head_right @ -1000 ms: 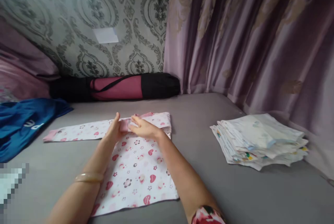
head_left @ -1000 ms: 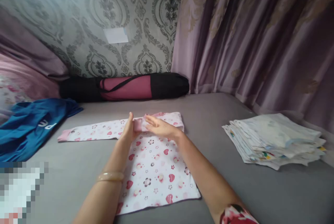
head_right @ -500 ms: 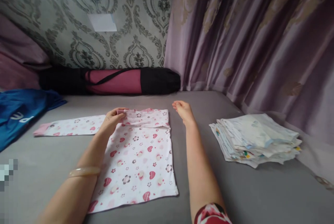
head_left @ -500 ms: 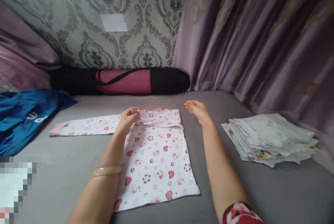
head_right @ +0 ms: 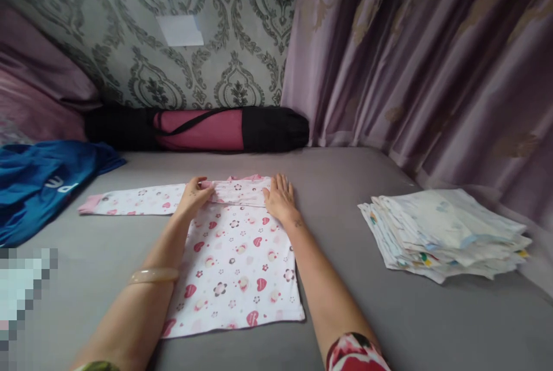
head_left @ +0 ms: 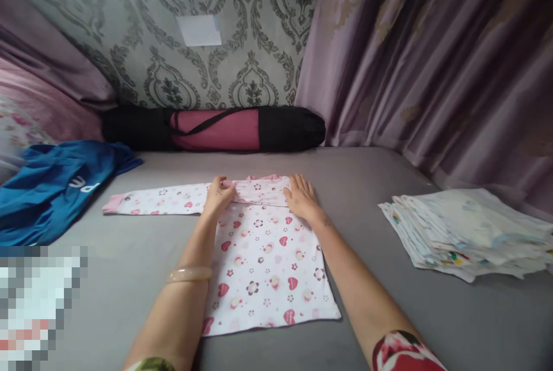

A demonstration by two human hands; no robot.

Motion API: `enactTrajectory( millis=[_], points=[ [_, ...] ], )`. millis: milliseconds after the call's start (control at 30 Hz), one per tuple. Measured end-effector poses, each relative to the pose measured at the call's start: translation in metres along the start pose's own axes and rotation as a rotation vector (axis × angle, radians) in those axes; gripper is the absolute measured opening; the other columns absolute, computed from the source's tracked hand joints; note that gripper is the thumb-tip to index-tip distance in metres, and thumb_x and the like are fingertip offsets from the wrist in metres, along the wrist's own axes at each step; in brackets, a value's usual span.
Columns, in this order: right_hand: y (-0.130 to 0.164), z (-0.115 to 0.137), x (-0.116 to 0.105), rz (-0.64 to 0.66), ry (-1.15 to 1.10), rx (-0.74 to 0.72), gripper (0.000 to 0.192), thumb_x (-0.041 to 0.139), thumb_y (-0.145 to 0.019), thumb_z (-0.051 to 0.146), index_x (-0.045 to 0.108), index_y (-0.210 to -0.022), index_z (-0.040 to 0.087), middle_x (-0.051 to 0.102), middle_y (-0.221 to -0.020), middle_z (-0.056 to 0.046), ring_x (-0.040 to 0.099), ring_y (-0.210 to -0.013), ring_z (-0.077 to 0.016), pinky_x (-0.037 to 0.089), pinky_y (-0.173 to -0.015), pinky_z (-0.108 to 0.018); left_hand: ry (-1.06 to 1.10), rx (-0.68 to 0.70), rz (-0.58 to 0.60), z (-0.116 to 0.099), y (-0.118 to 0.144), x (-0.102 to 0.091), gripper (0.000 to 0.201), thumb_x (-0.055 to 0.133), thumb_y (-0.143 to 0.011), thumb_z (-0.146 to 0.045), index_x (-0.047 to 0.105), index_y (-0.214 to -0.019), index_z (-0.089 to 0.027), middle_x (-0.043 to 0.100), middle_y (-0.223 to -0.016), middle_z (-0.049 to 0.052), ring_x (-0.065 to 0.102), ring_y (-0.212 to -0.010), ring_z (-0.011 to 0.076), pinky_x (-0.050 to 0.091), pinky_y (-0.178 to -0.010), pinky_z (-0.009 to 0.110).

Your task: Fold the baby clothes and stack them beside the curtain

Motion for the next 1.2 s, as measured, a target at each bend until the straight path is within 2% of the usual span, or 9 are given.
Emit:
enactTrajectory(
  millis=[200,433,667,767,833,933,1000,1100,1200],
  points=[
    [0.003,0.001,0.012,-0.062,0.103,-0.028,0.07,0.021,-0.099,0.048,0.025,-0.15,0.001,0.02,-0.157,-0.019,0.014,-0.146,-0.0281,0.006,-0.118,-0.04,-0.13,0.074,-0.024,-0.002,0.003,-0.004,0.053,0.061,-0.075,-0.029,0.053,-0.125,-0.015,0.066,-0.095,0.01,0.063,-0.09,0.0233,0.047,-0.084,0.033],
    [0.0,0.0,0.018,-0.037,0.128,-0.009,0.071,0.019,-0.098,0.05,0.024,-0.15,0.001,0.02,-0.157,-0.017,0.013,-0.146,-0.0273,0.008,-0.118,-0.039,-0.235,0.173,-0.019,-0.009,0.005,-0.01,0.051,0.049,-0.078,-0.017,0.056,-0.128,-0.017,0.068,-0.094,0.009,0.062,-0.095,0.0242,0.046,-0.089,0.033],
    [-0.006,0.0,0.012,0.129,0.136,0.05,0.074,0.019,-0.097,0.051,0.017,-0.152,0.001,0.012,-0.159,-0.017,0.007,-0.147,-0.0284,0.009,-0.118,-0.042,-0.359,0.265,0.043,-0.016,0.008,-0.011,0.043,0.042,-0.075,-0.008,0.071,-0.106,-0.014,0.07,-0.102,0.012,0.059,-0.105,0.0255,0.043,-0.095,0.032],
    [-0.005,0.017,0.003,0.148,0.155,0.041,0.07,0.023,-0.097,0.045,0.021,-0.151,0.001,0.014,-0.159,-0.019,0.009,-0.147,-0.0297,0.006,-0.117,-0.047,-0.363,0.26,-0.008,-0.018,0.006,-0.02,0.043,0.044,-0.076,-0.009,0.07,-0.11,-0.012,0.067,-0.106,0.015,0.059,-0.106,0.0256,0.042,-0.098,0.033],
    [-0.001,0.042,0.001,0.113,0.143,-0.064,0.065,0.023,-0.098,0.041,0.023,-0.151,0.005,0.015,-0.159,-0.017,0.008,-0.147,-0.0276,0.002,-0.117,-0.047,-0.342,0.241,-0.053,-0.019,0.003,-0.029,0.042,0.046,-0.078,-0.011,0.07,-0.113,-0.013,0.066,-0.108,0.016,0.06,-0.104,0.0251,0.043,-0.098,0.034],
    [0.008,0.082,0.009,0.119,0.084,-0.251,0.062,0.02,-0.099,0.045,0.023,-0.153,0.015,0.013,-0.16,-0.011,0.004,-0.147,-0.0259,0.0,-0.117,-0.048,-0.268,0.221,-0.062,-0.023,0.0,-0.042,0.039,0.044,-0.082,-0.013,0.07,-0.112,-0.013,0.067,-0.106,0.015,0.063,-0.099,0.0242,0.044,-0.096,0.034],
    [0.011,0.099,0.019,0.157,0.057,-0.284,0.062,0.018,-0.098,0.05,0.022,-0.153,0.022,0.009,-0.161,-0.007,0.002,-0.147,-0.0288,0.001,-0.116,-0.054,-0.22,0.189,-0.057,-0.025,-0.001,-0.052,0.037,0.045,-0.084,-0.016,0.07,-0.111,-0.013,0.069,-0.104,0.013,0.064,-0.098,0.024,0.045,-0.094,0.033],
    [0.01,0.107,0.033,0.215,0.059,-0.234,0.061,0.016,-0.097,0.056,0.022,-0.152,0.031,0.001,-0.162,-0.003,-0.001,-0.146,-0.0344,0.002,-0.111,-0.064,-0.186,0.133,-0.071,-0.026,-0.001,-0.066,0.033,0.048,-0.085,-0.02,0.07,-0.109,-0.014,0.071,-0.103,0.013,0.064,-0.097,0.0245,0.046,-0.091,0.033],
    [0.007,0.105,0.04,0.235,0.078,-0.208,0.061,0.019,-0.096,0.059,0.022,-0.152,0.034,0.002,-0.162,-0.003,-0.002,-0.146,-0.0366,-0.001,-0.109,-0.067,-0.154,0.106,-0.111,-0.025,-0.001,-0.079,0.032,0.048,-0.086,-0.023,0.071,-0.106,-0.014,0.071,-0.103,0.013,0.065,-0.097,0.0247,0.047,-0.089,0.033]
  ],
)
Point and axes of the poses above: each hand's wrist, its own y-axis away from the middle knuckle, its own x-axis out of the palm, z = x × y, the point moved 5 cm from there along -y, towards the middle knuckle
